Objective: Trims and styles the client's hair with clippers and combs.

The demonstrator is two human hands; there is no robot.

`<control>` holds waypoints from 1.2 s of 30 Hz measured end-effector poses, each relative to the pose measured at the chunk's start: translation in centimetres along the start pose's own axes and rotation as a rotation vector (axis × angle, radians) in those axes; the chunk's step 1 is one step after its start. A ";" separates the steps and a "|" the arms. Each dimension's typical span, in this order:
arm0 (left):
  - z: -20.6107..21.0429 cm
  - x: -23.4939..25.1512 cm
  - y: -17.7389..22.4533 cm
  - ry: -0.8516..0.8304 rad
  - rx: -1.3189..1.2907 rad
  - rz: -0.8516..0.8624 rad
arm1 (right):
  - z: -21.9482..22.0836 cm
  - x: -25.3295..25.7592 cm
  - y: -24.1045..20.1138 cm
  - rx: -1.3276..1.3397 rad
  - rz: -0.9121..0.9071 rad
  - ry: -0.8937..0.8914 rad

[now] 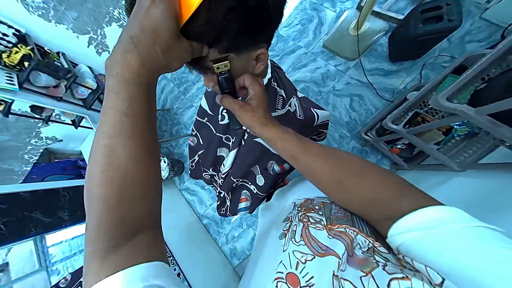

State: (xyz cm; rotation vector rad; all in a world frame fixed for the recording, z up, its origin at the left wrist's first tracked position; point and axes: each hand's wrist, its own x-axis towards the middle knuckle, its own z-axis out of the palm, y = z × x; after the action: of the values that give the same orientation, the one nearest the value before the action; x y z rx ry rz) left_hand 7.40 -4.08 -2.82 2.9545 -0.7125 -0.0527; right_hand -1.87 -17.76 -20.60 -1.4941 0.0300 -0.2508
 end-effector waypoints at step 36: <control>-0.5 0.4 0.7 0.001 0.009 0.003 | -0.3 0.6 0.1 0.040 0.013 -0.006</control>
State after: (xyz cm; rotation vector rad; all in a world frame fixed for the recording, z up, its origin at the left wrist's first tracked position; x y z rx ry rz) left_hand 7.46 -4.88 -2.26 2.9621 -0.7187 -0.0478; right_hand -1.31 -18.16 -20.66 -1.4541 0.0297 -0.2347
